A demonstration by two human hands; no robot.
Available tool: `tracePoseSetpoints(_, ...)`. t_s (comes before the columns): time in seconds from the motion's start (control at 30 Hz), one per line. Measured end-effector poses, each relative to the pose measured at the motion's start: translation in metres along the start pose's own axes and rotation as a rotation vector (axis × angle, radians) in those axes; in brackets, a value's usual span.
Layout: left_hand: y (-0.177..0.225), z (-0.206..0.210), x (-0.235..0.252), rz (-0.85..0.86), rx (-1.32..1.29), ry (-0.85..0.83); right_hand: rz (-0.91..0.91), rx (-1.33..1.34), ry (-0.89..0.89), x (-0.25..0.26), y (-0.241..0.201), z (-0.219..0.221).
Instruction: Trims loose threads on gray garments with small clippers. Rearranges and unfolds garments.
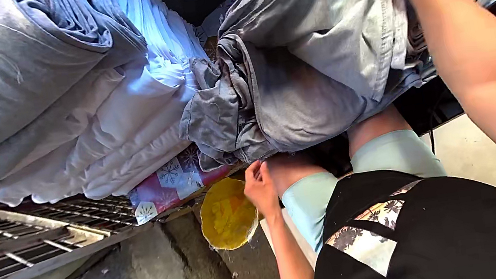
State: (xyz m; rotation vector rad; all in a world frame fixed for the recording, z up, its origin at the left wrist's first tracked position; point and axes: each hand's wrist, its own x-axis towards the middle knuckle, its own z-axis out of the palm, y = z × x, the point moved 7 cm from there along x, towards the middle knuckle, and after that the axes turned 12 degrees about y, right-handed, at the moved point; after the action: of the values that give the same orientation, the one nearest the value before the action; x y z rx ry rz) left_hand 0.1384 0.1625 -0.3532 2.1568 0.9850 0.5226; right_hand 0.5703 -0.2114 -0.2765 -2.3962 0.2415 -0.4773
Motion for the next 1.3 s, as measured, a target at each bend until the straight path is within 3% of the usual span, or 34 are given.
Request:
tracePoseSetpoints(0.03,-0.002,0.023,0.0,-0.05,-0.143,-0.035,0.003,-0.018,-0.155,-0.005,0.014,0.027)
tracePoseSetpoints(0.1,-0.013,0.065,0.0,-0.159,-0.32,-0.044,0.032,0.046,-0.266,-0.012,0.029,0.049)
tracePoseSetpoints(0.2,-0.021,0.092,-0.011,-0.241,-0.542,-0.011,0.074,0.222,-0.248,-0.02,0.033,0.024)
tracePoseSetpoints(0.27,-0.018,0.091,-0.025,-0.254,-0.544,-0.114,-0.086,0.159,-0.148,-0.047,0.013,-0.02)
tracePoseSetpoints(0.37,-0.008,0.077,-0.05,-0.332,-0.544,-0.266,-0.416,0.312,-0.145,-0.154,-0.032,-0.06)
tracePoseSetpoints(0.5,0.028,0.056,-0.071,-0.485,-0.737,-0.314,-0.663,0.763,-0.591,-0.317,-0.047,-0.026)
tracePoseSetpoints(0.6,0.046,0.045,-0.075,-0.461,-0.789,-0.316,-0.735,0.76,-0.701,-0.369,-0.049,-0.003)
tracePoseSetpoints(0.77,0.068,0.03,-0.075,-0.284,-0.806,-0.313,-0.73,0.859,-0.643,-0.361,-0.057,-0.009)
tracePoseSetpoints(0.93,0.072,0.034,-0.071,-0.097,-0.722,-0.033,-0.78,0.759,-0.501,-0.352,-0.066,-0.016)
tracePoseSetpoints(1.0,0.072,0.033,-0.062,-0.099,-0.816,0.037,-0.614,0.761,-0.662,-0.334,-0.072,-0.017)
tracePoseSetpoints(1.07,0.076,0.029,-0.051,-0.16,-0.909,0.027,-0.311,0.857,-0.905,-0.312,-0.08,-0.017)
tracePoseSetpoints(1.17,0.087,0.028,-0.033,-0.245,-0.93,-0.185,0.248,0.921,-1.115,-0.29,-0.08,-0.008)
tracePoseSetpoints(1.2,0.089,0.027,-0.029,-0.24,-0.91,-0.228,0.309,0.857,-1.123,-0.285,-0.075,0.0)
tracePoseSetpoints(1.23,0.09,0.027,-0.026,-0.216,-0.867,-0.251,0.243,0.742,-1.116,-0.281,-0.07,0.009)
tracePoseSetpoints(1.3,0.091,0.029,-0.024,-0.164,-0.741,-0.277,-0.143,0.439,-0.94,-0.275,-0.064,0.02)
